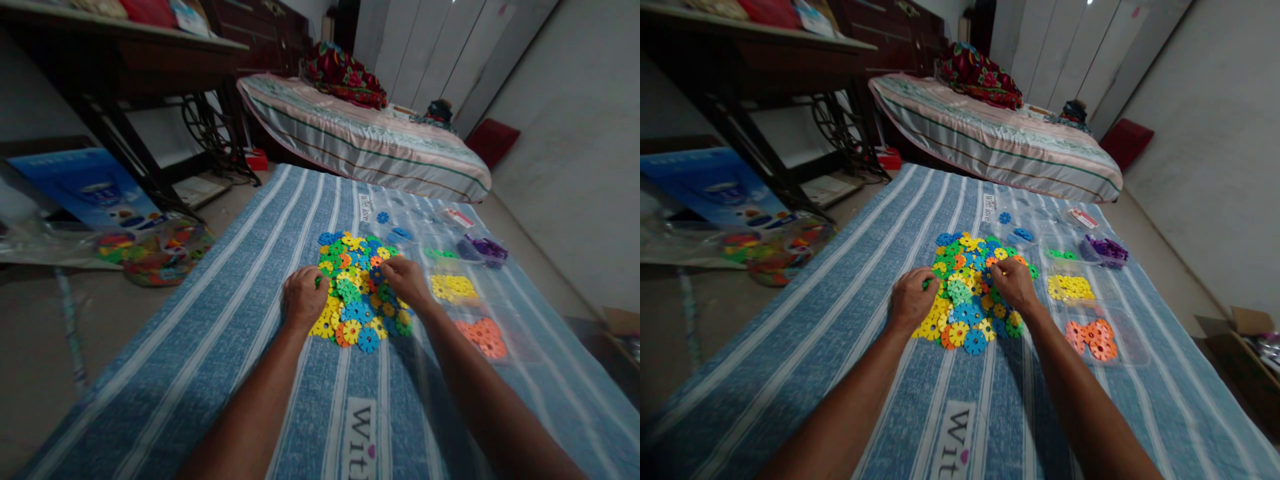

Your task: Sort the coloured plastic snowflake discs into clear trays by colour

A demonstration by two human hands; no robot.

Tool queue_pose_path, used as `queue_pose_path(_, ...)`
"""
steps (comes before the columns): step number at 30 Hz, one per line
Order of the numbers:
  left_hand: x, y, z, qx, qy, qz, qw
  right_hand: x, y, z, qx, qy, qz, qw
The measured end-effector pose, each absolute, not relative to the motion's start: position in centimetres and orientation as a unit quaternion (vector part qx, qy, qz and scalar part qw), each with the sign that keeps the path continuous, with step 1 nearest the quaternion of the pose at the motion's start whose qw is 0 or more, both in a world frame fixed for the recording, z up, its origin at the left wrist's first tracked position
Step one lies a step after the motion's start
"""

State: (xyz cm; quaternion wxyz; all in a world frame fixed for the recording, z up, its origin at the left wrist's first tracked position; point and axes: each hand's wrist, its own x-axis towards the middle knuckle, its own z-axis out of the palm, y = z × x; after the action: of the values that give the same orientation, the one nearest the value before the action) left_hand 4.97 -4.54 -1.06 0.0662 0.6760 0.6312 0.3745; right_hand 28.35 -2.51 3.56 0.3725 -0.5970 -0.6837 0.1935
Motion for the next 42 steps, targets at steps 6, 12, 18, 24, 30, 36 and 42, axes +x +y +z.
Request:
queue_pose_path(6,5.0,-4.5,-1.0,0.683,0.627,0.369,0.06,30.2,3.0,7.3,-0.595,-0.408,0.334,0.606)
queue_pose_path(12,5.1,-4.5,-1.2,0.676,0.632,0.374,0.056,29.5,0.8,3.9,-0.642,-0.535,0.272,0.477)
queue_pose_path(18,5.1,-4.6,-0.9,0.678,0.634,0.366,0.06,27.3,-2.6,0.9,-0.591,-0.728,0.082,0.337)
queue_pose_path(24,5.0,-4.6,-0.8,0.678,0.635,0.364,0.068,24.5,-2.9,1.2,-0.508,-0.819,0.041,0.265)
queue_pose_path(30,5.1,-4.5,-0.9,0.678,0.636,0.363,0.065,22.7,-4.0,1.1,-0.468,-0.846,0.04,0.253)
queue_pose_path(36,5.2,-4.6,-0.8,0.675,0.637,0.365,0.068,23.4,-5.3,0.5,-0.495,-0.824,0.059,0.267)
queue_pose_path(42,5.2,-4.7,-0.8,0.675,0.635,0.37,0.066,24.8,-6.3,-0.3,-0.541,-0.779,0.072,0.308)
